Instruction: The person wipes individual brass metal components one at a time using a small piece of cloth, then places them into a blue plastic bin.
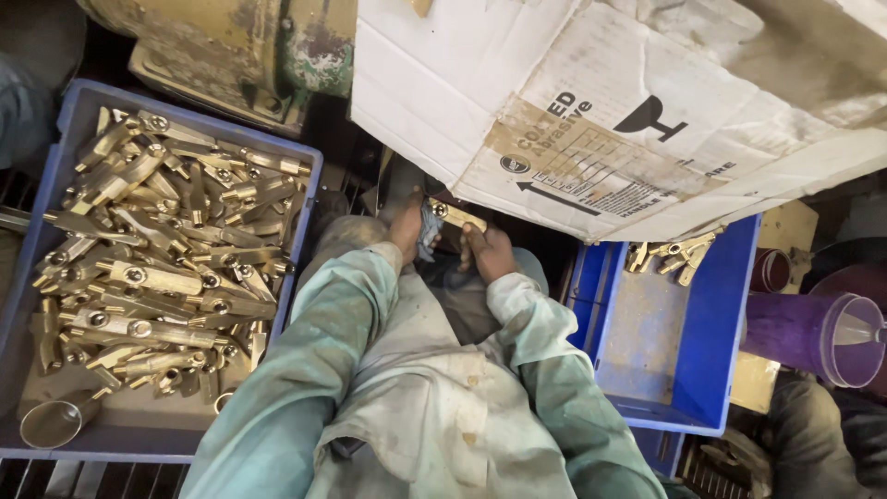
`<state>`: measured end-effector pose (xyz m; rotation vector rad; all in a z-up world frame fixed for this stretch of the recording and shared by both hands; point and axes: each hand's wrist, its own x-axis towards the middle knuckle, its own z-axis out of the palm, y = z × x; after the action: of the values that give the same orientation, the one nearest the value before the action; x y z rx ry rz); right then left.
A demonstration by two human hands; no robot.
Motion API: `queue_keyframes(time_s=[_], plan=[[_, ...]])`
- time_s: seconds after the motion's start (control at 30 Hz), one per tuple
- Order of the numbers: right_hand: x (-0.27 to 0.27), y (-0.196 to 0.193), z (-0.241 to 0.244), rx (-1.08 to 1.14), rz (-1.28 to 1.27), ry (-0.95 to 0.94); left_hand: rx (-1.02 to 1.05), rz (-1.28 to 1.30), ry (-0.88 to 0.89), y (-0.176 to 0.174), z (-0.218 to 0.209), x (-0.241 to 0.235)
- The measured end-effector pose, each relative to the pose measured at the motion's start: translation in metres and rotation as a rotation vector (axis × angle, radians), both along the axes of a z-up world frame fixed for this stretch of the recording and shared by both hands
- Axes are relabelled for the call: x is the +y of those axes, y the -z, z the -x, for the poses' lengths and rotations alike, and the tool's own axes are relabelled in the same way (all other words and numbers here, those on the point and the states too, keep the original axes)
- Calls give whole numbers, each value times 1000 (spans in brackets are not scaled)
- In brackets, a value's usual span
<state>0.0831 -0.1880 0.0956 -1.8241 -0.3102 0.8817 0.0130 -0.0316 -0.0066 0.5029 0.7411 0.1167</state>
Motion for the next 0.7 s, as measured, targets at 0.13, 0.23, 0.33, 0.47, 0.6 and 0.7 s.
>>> queue_keyframes(time_s=[0.13,0.23,0.33,0.47,0.6,0.7], plan=[[10,7,4,95,-4,81,-34,-2,-46,-1,0,4],[20,10,7,110,-34,98,-30,31,-42,-9,6,11],[31,14,9,86,-51,122,22,50,-62,-15,10,18],[43,17,11,133,-115,126,11,28,-108,-17,14,30],[52,15,12,141,-64,95,37,3,-129,-13,19,37],[58,15,14,164,-38,97,76,0,-134,-8,20,39]])
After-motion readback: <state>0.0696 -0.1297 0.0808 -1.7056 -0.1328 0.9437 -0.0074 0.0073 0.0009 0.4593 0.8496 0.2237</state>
